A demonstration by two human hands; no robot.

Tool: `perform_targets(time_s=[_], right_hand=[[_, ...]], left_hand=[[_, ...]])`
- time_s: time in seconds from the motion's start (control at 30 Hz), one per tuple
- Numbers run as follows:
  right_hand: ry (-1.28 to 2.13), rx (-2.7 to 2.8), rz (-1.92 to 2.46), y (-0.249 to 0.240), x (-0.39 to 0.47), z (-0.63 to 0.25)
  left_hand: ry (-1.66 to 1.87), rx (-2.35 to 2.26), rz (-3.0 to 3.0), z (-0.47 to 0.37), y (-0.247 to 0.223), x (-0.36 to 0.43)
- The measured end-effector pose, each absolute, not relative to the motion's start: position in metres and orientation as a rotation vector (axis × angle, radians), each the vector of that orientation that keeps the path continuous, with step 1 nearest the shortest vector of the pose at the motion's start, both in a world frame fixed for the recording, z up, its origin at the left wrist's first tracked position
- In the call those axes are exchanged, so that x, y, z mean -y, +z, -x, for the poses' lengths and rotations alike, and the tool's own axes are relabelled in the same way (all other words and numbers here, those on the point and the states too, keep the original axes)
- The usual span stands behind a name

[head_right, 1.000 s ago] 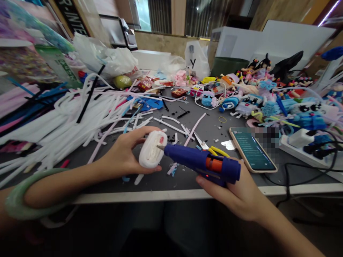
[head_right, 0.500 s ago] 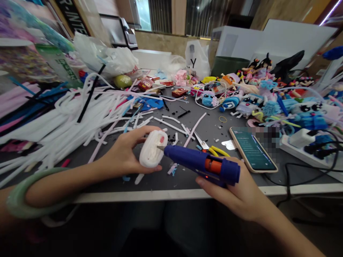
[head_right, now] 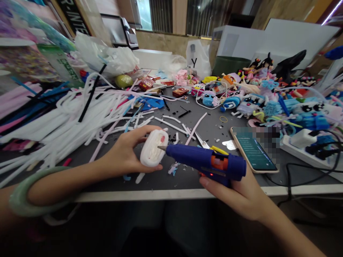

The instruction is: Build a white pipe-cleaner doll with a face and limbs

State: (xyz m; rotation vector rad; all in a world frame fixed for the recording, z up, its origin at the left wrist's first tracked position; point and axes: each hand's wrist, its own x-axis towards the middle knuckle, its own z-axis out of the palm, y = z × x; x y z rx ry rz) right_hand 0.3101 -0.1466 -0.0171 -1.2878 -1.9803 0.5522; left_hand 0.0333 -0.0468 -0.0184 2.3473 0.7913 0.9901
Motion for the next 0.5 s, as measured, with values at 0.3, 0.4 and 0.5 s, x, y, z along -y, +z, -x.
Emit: perform_targets(time_s=[0.3,0.4,0.5], right_hand=[[0.441,2.052,1.281,-0.0106,0.1457,-0.3079],[0.443,2.055,1.282,-0.0092,0.1457,-0.3064],[0.45,2.04,1.284,-0.0083,0.1453,-0.3049]], left_hand=[[0.972,-0.817,-2.328,-0.033,-0.0179,0.0476],[0.986,-0.81,-2.339,-0.0328,-0.0178,0.0478],[0.992,-0.804,-2.351,-0.0326,-0.0184,0.0478]])
